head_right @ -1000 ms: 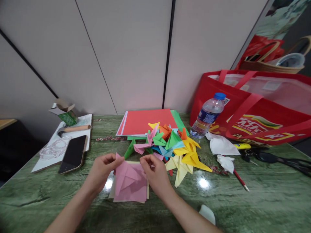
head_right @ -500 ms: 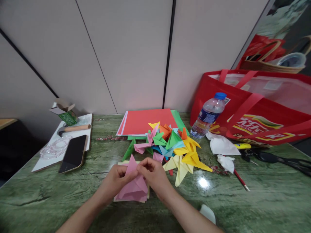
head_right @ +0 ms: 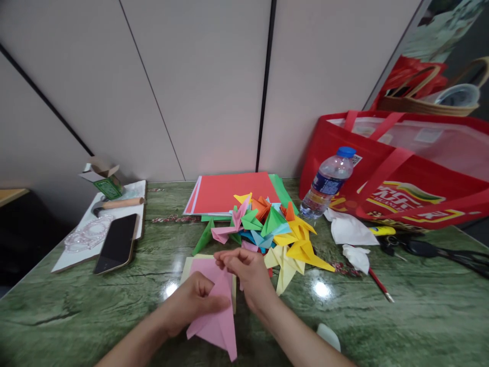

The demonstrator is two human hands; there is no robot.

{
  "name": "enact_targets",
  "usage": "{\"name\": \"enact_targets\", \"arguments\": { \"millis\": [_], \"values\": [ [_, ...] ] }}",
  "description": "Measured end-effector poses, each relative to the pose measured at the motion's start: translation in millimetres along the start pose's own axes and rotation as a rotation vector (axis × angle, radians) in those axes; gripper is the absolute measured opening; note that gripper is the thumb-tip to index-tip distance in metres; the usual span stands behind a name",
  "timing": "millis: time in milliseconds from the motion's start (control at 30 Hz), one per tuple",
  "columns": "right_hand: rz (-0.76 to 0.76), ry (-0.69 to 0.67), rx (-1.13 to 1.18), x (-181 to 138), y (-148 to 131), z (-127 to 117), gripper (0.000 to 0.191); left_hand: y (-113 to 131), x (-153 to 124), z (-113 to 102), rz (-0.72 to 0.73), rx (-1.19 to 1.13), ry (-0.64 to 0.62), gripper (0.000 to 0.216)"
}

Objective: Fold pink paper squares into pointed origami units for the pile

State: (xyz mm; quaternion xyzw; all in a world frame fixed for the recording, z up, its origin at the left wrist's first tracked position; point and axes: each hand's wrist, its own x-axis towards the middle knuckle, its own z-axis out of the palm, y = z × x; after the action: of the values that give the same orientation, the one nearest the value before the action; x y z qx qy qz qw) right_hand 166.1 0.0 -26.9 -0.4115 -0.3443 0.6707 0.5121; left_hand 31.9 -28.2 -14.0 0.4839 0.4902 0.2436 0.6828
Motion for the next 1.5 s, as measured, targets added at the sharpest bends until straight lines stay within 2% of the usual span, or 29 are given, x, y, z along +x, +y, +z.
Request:
{"name": "enact_targets", "arguments": {
  "millis": [100,200,367,500,633,767,933,1067,1133,1233,1367,1500],
  "values": [
    [0.01,0.027,0.055,2,-2,-2,0.016,-3,-1,6,-0.016,-0.047,-0.031,0.039],
    [0.019,0.04,0.026,2,-4,-1,0.019,-2,0,4,-0.017,-0.095,0.011,0.039],
    [0.074,-0.065,-0.012,0,-3,3,0.017,2,2,-4,0.026,-0.106,0.1,0.04],
    [0.052,-0.052,-0.087,-2,0,3,0.013,2,4,-4,0.014,-0.062,0.073,0.041],
    [0.043,-0.024,-0.049,-2,0,4,0.011,1,3,-5,0.006,-0.046,0.038,0.045],
    [0.049,-0.006,-0.072,-3,-4,6,0.015,1,2,-4,-0.016,-0.047,0.011,0.047],
    [0.058,-0.032,-0.086,-2,-5,6,0.015,2,3,-4,-0.015,-0.069,0.048,0.044],
    [-0.024,-0.081,-0.112,0,0,2,0.014,6,4,-12,0.018,-0.156,0.148,0.041],
    [-0.074,-0.131,-0.192,1,2,0,0.01,9,5,-17,0.036,-0.199,0.17,0.04],
    [-0.127,-0.201,-0.318,2,5,-3,0.015,10,5,-22,0.044,-0.217,0.202,0.04],
    [-0.193,-0.196,-0.444,3,4,-4,0.019,8,7,-25,0.047,-0.17,0.214,0.041],
    [-0.202,-0.168,-0.466,4,6,-5,0.017,7,9,-29,0.086,-0.144,0.205,0.042]
  ]
}}
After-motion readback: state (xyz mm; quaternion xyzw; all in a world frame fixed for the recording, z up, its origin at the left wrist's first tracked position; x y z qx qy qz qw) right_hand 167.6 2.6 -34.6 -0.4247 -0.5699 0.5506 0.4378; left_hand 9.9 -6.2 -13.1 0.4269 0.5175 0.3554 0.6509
